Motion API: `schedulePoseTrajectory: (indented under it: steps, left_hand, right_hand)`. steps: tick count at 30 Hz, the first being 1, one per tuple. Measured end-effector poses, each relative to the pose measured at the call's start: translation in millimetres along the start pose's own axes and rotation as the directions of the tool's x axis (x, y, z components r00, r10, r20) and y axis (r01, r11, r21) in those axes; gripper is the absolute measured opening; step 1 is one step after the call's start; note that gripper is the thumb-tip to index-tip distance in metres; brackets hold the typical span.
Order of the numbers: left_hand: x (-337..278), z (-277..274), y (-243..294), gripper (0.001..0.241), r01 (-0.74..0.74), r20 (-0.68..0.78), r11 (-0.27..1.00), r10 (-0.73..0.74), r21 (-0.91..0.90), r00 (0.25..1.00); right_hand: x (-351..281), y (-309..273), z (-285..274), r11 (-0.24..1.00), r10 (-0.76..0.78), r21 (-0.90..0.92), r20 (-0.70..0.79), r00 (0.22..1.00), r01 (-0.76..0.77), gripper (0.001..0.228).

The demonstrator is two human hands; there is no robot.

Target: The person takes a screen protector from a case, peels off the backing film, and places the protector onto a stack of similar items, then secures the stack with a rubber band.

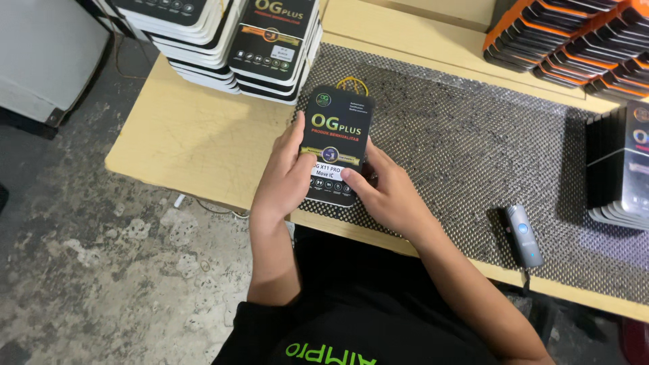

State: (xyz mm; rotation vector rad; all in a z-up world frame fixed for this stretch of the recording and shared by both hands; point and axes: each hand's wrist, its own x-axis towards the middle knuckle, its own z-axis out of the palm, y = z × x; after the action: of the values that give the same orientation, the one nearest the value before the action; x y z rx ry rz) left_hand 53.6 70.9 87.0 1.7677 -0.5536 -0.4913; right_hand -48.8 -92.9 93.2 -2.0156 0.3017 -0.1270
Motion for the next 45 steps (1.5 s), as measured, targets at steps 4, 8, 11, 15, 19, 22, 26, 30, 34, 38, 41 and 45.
schedulePoseTrajectory:
  steps: [4, 8, 11, 15, 19, 22, 26, 30, 34, 38, 41, 45]
  left_hand:
    - [4.5, 1.8, 6.6, 0.07, -0.027, -0.018, 0.998, 0.028, 0.053, 0.999]
    - [4.0, -1.2, -8.4, 0.061, -0.088, 0.018, 0.996, 0.088, 0.026, 0.996]
    - [1.9, -1.5, -17.6, 0.06, -0.133, 0.059, 0.991, 0.132, 0.011, 0.989]
    - [0.2, 0.4, -7.7, 0.063, -0.125, 0.039, 0.992, 0.124, 0.031, 0.992]
    - [0.4, 3.9, -4.1, 0.065, -0.114, 0.021, 0.993, 0.114, 0.003, 0.993]
    - [0.9, 4.3, -4.5, 0.067, -0.118, 0.022, 0.993, 0.118, -0.001, 0.993]
    - [2.2, 6.1, -1.3, 0.069, -0.12, 0.013, 0.993, 0.12, 0.01, 0.993]
    - [1.3, 12.5, 14.3, 0.072, -0.129, -0.001, 0.992, 0.129, 0.014, 0.992]
    - [4.8, 10.0, 5.7, 0.071, -0.091, 0.009, 0.996, 0.091, 0.013, 0.996]
    - [8.9, 10.7, 0.8, 0.071, -0.073, -0.014, 0.997, 0.073, -0.015, 0.997]
    - [9.8, 11.0, 3.7, 0.072, -0.064, -0.021, 0.998, 0.063, -0.021, 0.998]
    - [9.6, 10.9, 0.0, 0.071, -0.112, -0.041, 0.993, 0.111, -0.028, 0.993]
  right_hand:
    - [3.5, 24.5, -0.5, 0.991, -0.022, -0.136, -0.01, 1.0, 0.021, 0.075]
    - [1.8, 35.5, -9.5, 0.998, -0.056, -0.016, -0.043, 0.998, 0.055, 0.055]
    - [0.6, 29.4, -7.8, 0.981, -0.194, -0.025, -0.063, 0.979, 0.193, 0.056]
    - [3.6, 24.3, 0.5, 0.972, -0.234, -0.01, -0.059, 0.97, 0.234, 0.066]
    - [-2.8, 6.6, -4.8, 0.985, -0.027, 0.172, 0.006, 1.0, 0.025, 0.071]
    - [2.3, 11.9, -2.7, 0.994, -0.106, 0.04, 0.007, 0.994, 0.105, 0.071]
    - [4.8, 12.5, -0.9, 0.997, -0.077, -0.003, -0.005, 0.997, 0.077, 0.074]
    - [10.4, 19.1, 0.2, 0.999, -0.042, 0.005, -0.014, 0.999, 0.042, 0.077]
    - [14.0, 27.1, 1.6, 0.999, -0.004, 0.036, -0.017, 1.0, 0.004, 0.077]
    - [16.3, 30.8, 3.3, 0.998, -0.024, 0.054, -0.033, 0.999, 0.026, 0.076]
    - [18.5, 32.8, 2.9, 0.998, -0.038, 0.05, -0.042, 0.998, 0.04, 0.076]
    - [22.6, 42.5, 5.9, 0.997, -0.05, 0.055, -0.054, 0.997, 0.053, 0.075]
